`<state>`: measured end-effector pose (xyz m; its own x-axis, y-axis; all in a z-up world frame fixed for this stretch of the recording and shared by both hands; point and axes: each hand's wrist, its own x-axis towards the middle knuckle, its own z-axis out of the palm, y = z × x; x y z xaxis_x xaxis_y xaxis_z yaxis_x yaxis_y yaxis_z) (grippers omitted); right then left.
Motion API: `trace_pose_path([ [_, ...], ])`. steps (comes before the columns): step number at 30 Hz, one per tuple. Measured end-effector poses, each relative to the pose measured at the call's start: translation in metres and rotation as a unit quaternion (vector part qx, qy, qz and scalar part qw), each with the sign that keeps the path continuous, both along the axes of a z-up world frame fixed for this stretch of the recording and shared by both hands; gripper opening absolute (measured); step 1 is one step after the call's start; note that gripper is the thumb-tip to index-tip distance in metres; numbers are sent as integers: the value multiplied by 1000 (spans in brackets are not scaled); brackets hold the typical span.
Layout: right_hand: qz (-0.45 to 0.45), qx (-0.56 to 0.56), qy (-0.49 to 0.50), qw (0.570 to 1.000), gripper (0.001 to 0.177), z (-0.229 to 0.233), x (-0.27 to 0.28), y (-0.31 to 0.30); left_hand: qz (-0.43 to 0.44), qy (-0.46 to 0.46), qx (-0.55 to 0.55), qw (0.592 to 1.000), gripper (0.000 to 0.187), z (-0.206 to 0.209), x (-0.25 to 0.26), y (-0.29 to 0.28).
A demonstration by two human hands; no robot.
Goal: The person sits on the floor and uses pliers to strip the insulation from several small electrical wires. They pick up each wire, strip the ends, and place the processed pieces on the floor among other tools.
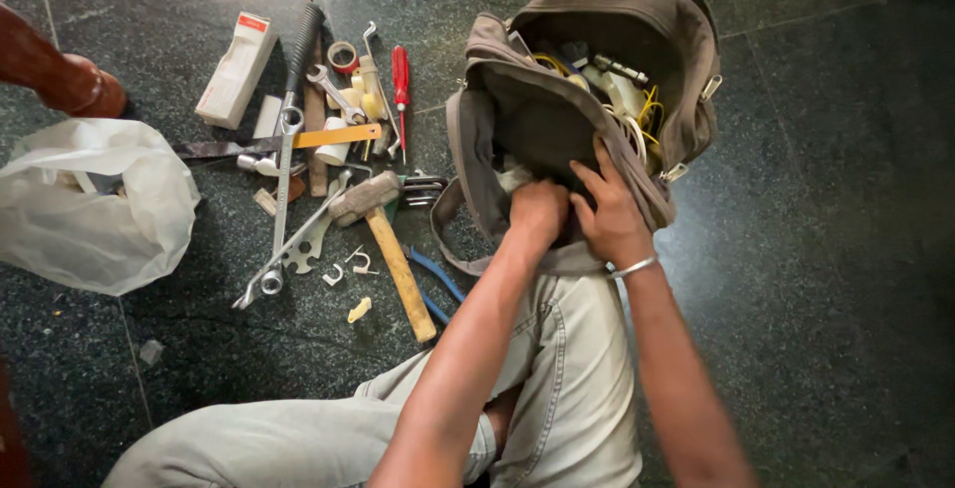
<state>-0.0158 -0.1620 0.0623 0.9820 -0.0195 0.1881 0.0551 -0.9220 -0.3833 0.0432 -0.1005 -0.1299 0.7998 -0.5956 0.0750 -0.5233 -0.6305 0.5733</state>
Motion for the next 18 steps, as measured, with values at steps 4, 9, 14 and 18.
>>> trace_pose_path([
  [4,-10,41,-59,997,39,-16,-2,2,-3,-29,-13,999,21,-11,2,-2],
  [9,-20,37,-98,994,37,-25,-3,1,-19,-48,-20,998,19,-13,6,1],
  [14,-19,26,-106,994,36,-29,-4,1,-32,-83,-40,995,19,-8,10,11],
  [18,-25,56,-102,993,38,-29,-6,5,-40,-38,10,998,17,15,13,33],
])
